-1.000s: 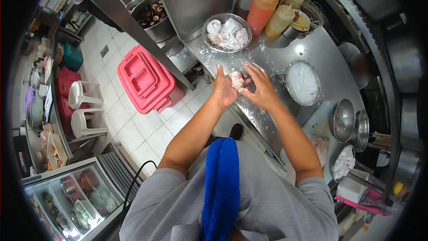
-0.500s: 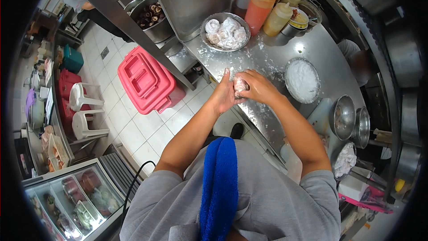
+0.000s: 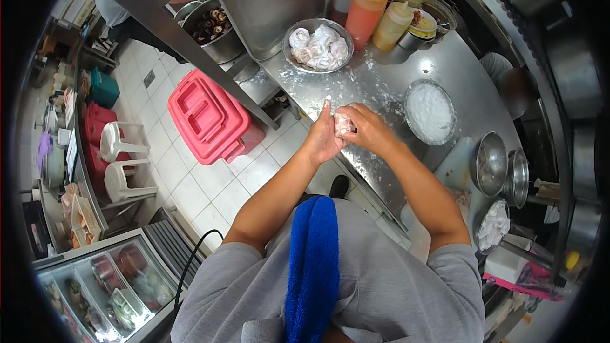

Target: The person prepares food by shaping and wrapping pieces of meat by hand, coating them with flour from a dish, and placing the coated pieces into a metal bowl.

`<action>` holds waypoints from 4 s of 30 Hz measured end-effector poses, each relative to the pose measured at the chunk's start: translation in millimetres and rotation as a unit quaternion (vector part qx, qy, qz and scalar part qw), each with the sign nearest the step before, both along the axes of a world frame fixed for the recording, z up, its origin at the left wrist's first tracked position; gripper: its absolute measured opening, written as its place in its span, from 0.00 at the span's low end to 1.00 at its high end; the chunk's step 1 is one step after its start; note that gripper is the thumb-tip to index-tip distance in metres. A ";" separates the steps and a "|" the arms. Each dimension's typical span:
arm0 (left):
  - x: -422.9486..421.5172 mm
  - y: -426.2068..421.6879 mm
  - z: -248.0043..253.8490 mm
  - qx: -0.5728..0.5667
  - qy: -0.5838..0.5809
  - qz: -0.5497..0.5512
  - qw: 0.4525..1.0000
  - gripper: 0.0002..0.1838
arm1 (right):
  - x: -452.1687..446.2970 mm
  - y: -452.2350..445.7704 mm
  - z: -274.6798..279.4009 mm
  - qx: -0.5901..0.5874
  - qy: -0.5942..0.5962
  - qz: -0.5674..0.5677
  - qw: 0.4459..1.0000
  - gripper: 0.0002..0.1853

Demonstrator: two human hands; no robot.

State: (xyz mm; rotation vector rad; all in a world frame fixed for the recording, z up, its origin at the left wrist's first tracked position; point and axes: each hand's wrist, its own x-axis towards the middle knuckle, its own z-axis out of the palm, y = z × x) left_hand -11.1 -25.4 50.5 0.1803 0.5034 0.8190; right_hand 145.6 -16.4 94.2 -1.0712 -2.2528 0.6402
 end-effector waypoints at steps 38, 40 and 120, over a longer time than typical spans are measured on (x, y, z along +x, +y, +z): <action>23.7 2.3 13.5 -0.035 0.111 0.202 0.972 0.28 | -17.4 -30.6 -2.5 0.073 -0.005 -0.154 0.985 0.21; 22.5 0.0 9.0 -0.026 0.107 0.188 0.976 0.29 | -18.3 -32.1 -1.2 0.061 -0.011 -0.178 0.982 0.21; 186.8 75.4 69.0 0.717 0.549 -0.335 0.267 0.29 | 196.5 4.8 10.8 -0.156 -0.333 -0.274 0.888 0.17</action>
